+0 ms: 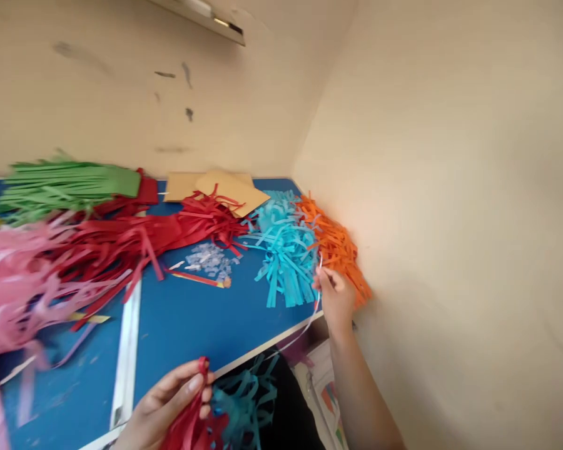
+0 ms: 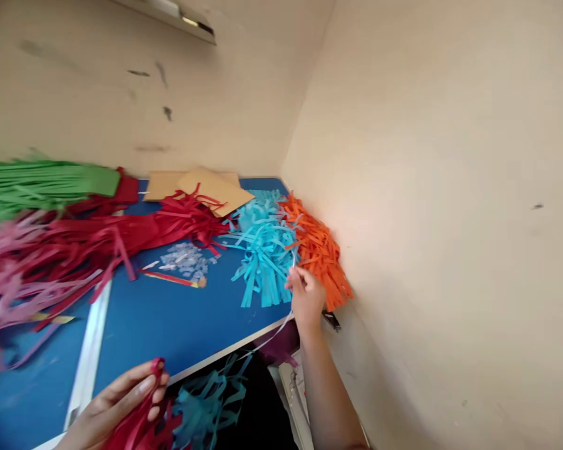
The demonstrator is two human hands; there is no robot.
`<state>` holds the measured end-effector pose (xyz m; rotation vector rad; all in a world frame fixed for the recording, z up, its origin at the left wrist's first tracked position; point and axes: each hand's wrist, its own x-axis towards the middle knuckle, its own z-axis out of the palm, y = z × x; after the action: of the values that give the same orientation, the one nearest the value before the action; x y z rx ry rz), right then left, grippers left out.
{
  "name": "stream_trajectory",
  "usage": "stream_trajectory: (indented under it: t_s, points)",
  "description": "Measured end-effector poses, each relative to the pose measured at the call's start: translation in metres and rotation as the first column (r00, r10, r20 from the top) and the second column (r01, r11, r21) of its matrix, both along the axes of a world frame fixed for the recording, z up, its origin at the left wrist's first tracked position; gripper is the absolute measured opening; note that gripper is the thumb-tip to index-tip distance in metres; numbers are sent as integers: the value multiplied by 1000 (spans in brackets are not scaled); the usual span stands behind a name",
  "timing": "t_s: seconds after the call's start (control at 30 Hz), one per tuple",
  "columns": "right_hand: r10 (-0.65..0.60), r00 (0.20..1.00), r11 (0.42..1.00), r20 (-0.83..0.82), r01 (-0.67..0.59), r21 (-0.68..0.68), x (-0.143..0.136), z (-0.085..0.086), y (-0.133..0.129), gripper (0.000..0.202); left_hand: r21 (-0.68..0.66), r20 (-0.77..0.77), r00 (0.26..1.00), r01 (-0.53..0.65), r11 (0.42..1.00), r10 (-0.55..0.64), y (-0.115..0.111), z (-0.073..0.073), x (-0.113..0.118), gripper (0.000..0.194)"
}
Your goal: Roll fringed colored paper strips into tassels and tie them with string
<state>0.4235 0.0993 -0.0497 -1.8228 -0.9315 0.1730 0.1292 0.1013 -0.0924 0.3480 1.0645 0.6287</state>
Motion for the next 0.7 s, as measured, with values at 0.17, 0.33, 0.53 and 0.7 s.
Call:
stream_trajectory:
  t_s: [0.17, 0.33, 0.53, 0.7]
  points:
    - [685, 705, 707, -186, -704, -68, -109, 3, -30, 23, 24, 84, 995, -49, 998, 47, 5, 11, -1, 43]
    - [686, 700, 704, -198, -707, -62, -136, -1, -30, 23, 51, 96, 993, -68, 996, 62, -2, 8, -15, 39]
    - [754, 643, 633, -133, -766, -116, -135, 3, -25, 26, 201, 40, 999, 4, 979, -12, -5, 12, -18, 35]
    - [811, 562, 539, -163, -825, -169, -138, 4, -27, 21, 591, -321, 947, 186, 785, 17, -8, 18, -16, 31]
